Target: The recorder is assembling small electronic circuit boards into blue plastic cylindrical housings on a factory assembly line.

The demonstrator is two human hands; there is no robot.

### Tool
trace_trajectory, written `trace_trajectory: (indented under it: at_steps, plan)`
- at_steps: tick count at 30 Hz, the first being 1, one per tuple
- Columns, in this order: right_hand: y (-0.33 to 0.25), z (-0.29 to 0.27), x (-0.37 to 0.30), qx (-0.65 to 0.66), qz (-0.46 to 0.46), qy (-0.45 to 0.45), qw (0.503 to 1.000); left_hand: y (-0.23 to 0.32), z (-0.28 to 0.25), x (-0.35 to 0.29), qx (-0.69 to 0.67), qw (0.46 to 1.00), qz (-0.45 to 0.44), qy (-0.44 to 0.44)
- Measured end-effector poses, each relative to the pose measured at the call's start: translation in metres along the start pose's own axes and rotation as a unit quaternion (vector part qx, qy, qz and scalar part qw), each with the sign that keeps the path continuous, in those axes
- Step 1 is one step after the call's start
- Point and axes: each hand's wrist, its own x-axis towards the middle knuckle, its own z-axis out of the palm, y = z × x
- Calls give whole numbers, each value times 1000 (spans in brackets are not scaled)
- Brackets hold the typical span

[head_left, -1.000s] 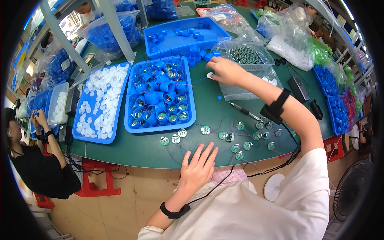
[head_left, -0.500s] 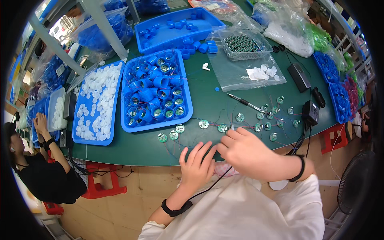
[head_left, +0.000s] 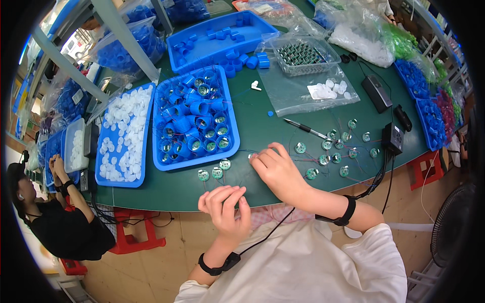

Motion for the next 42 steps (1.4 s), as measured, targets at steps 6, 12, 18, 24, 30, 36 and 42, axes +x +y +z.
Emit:
trace_trajectory:
  at_steps: [6, 12, 18, 24, 30, 36, 42]
  plan:
    - [4, -2, 1, -3, -17, 35, 999, 4, 0, 14, -8, 1000, -5, -11]
    - [13, -17, 6, 82, 17, 80, 993, 12, -10, 34, -3, 998, -31, -53]
    - [13, -26, 13, 333, 135, 111, 926, 14, -4, 50, -35, 994, -77, -70]
    - [18, -68, 16, 548, 203, 36, 811, 25, 4, 65, -269, 940, -192, -84]
    - [8, -85, 3, 587, 201, 61, 782, 22, 1, 61, -389, 897, -183, -99]
    - [-53, -110, -17, 413, 98, 214, 880, 43, -28, 37, -412, 894, -153, -85]
    - [-128, -150, -61, 206, 113, 339, 911, 89, -63, 14, -447, 893, -43, -8]
